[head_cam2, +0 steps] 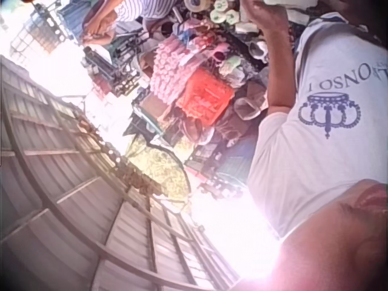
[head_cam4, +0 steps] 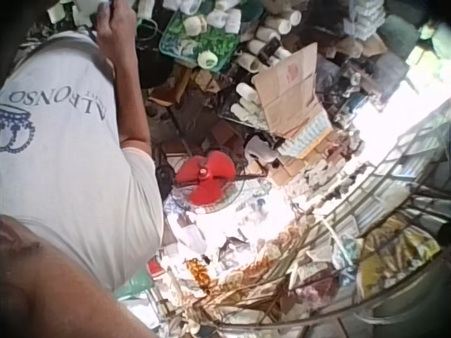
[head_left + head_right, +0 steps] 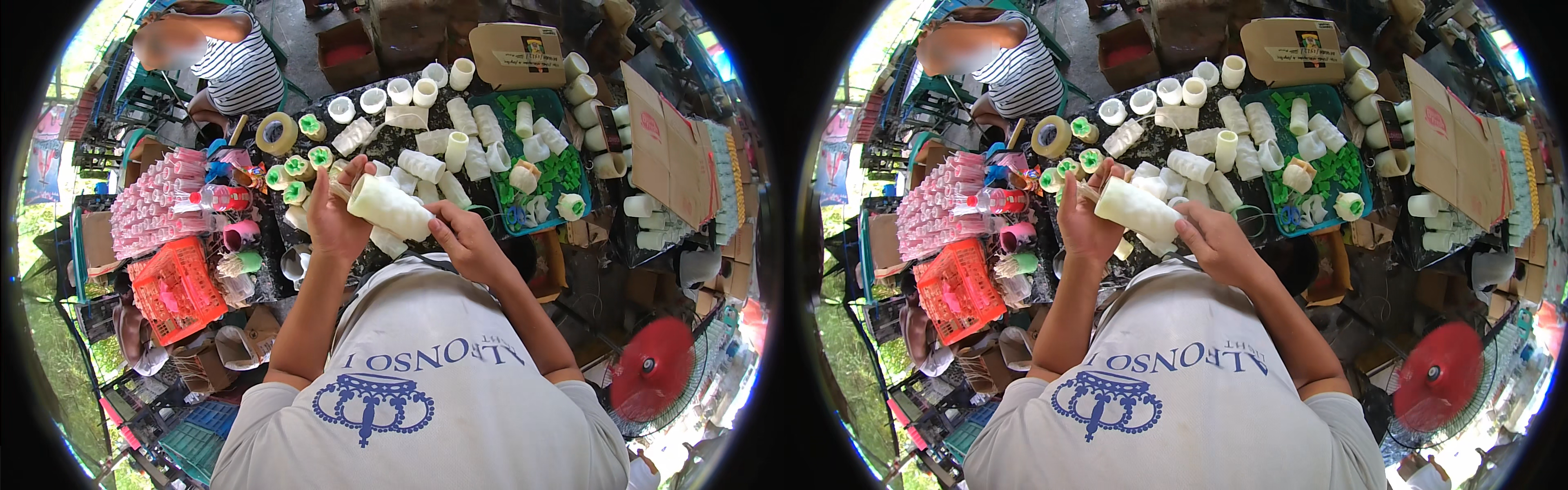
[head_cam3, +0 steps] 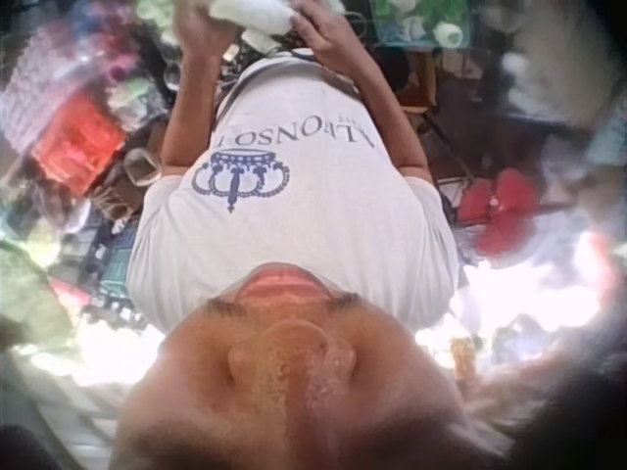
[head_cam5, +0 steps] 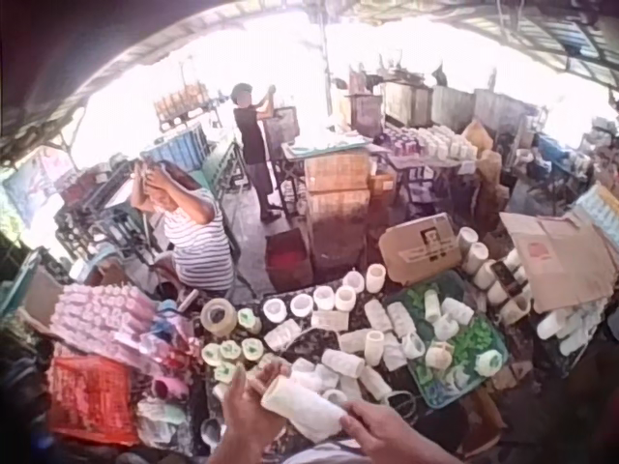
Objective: The person assembles white cylindrical candles by inserting wicks and securing them with a small tool. They repeatedly pick up candles, insert wicks, and place the finished units on the table.
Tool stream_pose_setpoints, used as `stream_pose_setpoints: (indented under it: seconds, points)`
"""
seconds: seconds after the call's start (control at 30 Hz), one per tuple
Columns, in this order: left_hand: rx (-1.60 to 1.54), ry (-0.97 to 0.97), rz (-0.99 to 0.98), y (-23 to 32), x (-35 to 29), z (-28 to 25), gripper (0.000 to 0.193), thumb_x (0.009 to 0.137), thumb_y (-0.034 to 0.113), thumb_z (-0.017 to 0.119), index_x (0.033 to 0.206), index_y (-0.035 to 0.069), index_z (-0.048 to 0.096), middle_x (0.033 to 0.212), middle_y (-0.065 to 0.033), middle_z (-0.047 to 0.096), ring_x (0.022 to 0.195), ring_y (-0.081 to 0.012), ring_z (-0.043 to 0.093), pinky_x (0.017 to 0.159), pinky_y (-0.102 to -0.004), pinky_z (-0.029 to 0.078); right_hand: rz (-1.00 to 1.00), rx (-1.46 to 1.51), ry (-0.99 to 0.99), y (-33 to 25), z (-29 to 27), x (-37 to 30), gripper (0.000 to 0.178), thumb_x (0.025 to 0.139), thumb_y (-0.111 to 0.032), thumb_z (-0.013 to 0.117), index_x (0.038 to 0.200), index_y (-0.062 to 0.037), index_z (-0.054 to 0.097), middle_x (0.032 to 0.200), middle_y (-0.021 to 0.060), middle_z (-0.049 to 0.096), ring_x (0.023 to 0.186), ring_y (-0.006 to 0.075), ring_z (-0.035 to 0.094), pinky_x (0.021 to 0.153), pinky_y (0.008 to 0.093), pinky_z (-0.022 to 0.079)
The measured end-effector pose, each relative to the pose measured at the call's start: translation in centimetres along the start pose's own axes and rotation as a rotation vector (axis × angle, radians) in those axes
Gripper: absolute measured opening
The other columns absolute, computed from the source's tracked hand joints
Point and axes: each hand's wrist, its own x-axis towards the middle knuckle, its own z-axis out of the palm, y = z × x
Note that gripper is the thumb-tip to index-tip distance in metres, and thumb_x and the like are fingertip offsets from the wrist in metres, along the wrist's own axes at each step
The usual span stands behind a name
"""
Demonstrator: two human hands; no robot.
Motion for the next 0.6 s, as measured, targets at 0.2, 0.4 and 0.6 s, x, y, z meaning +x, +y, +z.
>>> stream_pose_setpoints:
  seconds: [0.2, 0.4, 0.6]
  points:
    - [0.500, -0.172, 0.238, -2.0, -1.8, -2.3, 0.098, 0.096, 0.078, 0.051, 0.158, 0.004, 0.036, 0.147, -0.0130, 0.059, 0.111, -0.0127, 0.065, 0.075, -0.0204, 0.048, 0.018, -0.045, 0.100, -1.4, -0.7, 1.1, 0.034, 0.110, -0.025, 0.053, 0.129, 0.0021, 0.061, 0.095, 0.0159, 0.069, 0.085, 0.0249, 0.065, 0.079, 0.0367, 0.051]
    - [0.524, -0.169, 0.341, -3.7, -2.7, 1.2, 0.081, 0.093, 0.026, 0.083, 0.155, 0.002, 0.038, 0.146, -0.0152, 0.059, 0.122, -0.0192, 0.065, 0.090, -0.0276, 0.057, 0.029, 0.110, 0.198, -1.4, -0.8, 1.8, 0.034, 0.115, -0.026, 0.046, 0.128, 0.0011, 0.063, 0.099, 0.0043, 0.067, 0.088, 0.0115, 0.056, 0.082, 0.0270, 0.047]
    - [0.578, -0.103, 0.338, -3.6, -0.8, 3.3, 0.056, 0.099, 0.025, 0.077, 0.141, 0.001, 0.049, 0.126, -0.0160, 0.071, 0.105, -0.0179, 0.070, 0.090, -0.0291, 0.057, 0.107, 0.166, 0.127, -3.4, -0.2, 1.1, 0.038, 0.113, -0.028, 0.047, 0.123, 0.0034, 0.067, 0.100, 0.0166, 0.072, 0.090, 0.0222, 0.067, 0.083, 0.0356, 0.052]
